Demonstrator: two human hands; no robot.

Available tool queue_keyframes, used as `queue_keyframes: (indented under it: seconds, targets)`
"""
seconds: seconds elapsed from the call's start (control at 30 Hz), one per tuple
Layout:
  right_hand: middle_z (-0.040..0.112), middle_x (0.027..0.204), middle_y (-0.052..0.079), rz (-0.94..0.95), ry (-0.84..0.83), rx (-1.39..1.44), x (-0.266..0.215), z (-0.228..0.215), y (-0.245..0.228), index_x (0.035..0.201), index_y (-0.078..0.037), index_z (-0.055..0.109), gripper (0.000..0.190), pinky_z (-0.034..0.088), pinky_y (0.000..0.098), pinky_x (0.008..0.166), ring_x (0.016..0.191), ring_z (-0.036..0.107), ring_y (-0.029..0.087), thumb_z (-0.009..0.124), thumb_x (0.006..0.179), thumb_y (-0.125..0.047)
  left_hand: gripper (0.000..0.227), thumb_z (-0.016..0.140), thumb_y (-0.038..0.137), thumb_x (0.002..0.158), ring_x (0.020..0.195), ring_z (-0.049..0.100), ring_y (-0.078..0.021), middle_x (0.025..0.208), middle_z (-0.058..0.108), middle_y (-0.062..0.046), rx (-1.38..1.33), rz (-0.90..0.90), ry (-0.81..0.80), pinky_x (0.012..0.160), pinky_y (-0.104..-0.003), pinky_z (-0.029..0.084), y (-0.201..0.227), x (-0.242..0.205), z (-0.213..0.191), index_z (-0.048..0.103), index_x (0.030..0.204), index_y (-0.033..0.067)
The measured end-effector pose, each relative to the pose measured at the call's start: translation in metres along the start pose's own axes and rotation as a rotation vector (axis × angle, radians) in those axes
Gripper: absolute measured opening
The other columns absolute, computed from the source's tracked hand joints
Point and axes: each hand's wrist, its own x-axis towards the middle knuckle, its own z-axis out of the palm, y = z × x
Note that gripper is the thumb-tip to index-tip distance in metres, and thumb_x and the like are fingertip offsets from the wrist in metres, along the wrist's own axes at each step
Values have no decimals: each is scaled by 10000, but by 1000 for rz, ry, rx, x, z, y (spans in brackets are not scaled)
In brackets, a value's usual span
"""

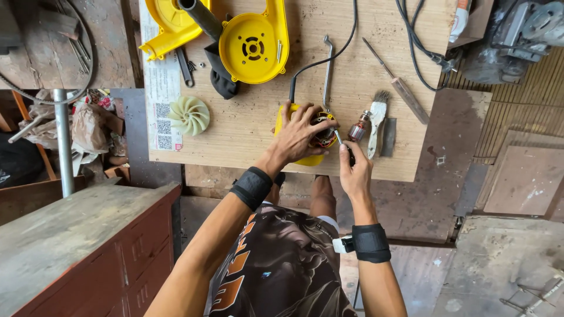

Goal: The person disassembles a yellow electric blower on a workbench, pulling the motor armature out of the housing and setting it beside the tool. They then use a screwdriver to work on the blower housing and handle components at the open motor cavity.

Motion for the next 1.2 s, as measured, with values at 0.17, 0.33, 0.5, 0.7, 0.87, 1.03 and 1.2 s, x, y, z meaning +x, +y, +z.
queue_keyframes:
  seconds: [0.17, 0.33, 0.5, 0.7, 0.87, 1.03, 1.2]
  targets:
    - [763, 1052, 209, 49, -38, 4, 3, 2, 11, 1212, -13, 699, 410, 579, 413, 804, 953, 749, 306, 550, 1076, -370, 849, 922, 505, 604, 1417, 385, -377, 1434, 493, -92, -16, -8, 26, 1137, -747, 124, 6, -2, -3, 535, 1355, 420]
    - [763, 1045, 216, 32, -73, -32, 6, -4, 3, 1207, -20, 713, 421, 607, 430, 763, 944, 753, 322, 543, 1077, -383, 870, 941, 454, 584, 1427, 377, -351, 1456, 483, -79, 39, -21, 13, 1132, -751, 132, 6, -1, 0, 544, 1357, 406]
    - [769, 940, 207, -9, -71, -118, 9, -7, -20, 1174, -27, 723, 385, 604, 413, 633, 788, 764, 309, 554, 1068, -356, 914, 953, 473, 537, 1418, 374, -347, 1442, 483, -89, -2, -39, -8, 1108, -769, 125, 9, 1, -4, 538, 1347, 380]
    - [763, 818, 189, -35, -36, -221, 7, -7, -21, 1148, -34, 731, 348, 578, 404, 606, 699, 761, 301, 576, 1058, -331, 918, 920, 509, 575, 1408, 371, -355, 1431, 473, -115, -8, -79, -77, 1112, -754, 122, 10, 4, -14, 506, 1366, 296]
    - [751, 846, 203, -37, 2, -212, 5, -5, -8, 1172, -14, 713, 358, 573, 403, 613, 704, 750, 303, 563, 1084, -327, 615, 817, 488, 802, 1390, 374, -370, 1412, 489, -139, -28, -41, -51, 1101, -762, 93, 8, 6, -15, 555, 1316, 275]
    - [697, 686, 134, 141, -96, -167, 5, -7, -15, 1146, -55, 690, 342, 527, 420, 555, 608, 714, 257, 480, 1090, -320, 370, 705, 343, 921, 1391, 410, -336, 1438, 529, -75, -51, -5, 7, 1116, -749, 99, 2, 7, -2, 630, 1283, 321]
    - [664, 692, 91, 121, -81, -122, 3, -7, -12, 1124, -71, 696, 331, 521, 413, 594, 637, 678, 233, 480, 1092, -319, 270, 675, 253, 949, 1361, 464, -300, 1408, 550, -61, -118, 2, 32, 1117, -723, 120, 7, 6, -14, 686, 1213, 305]
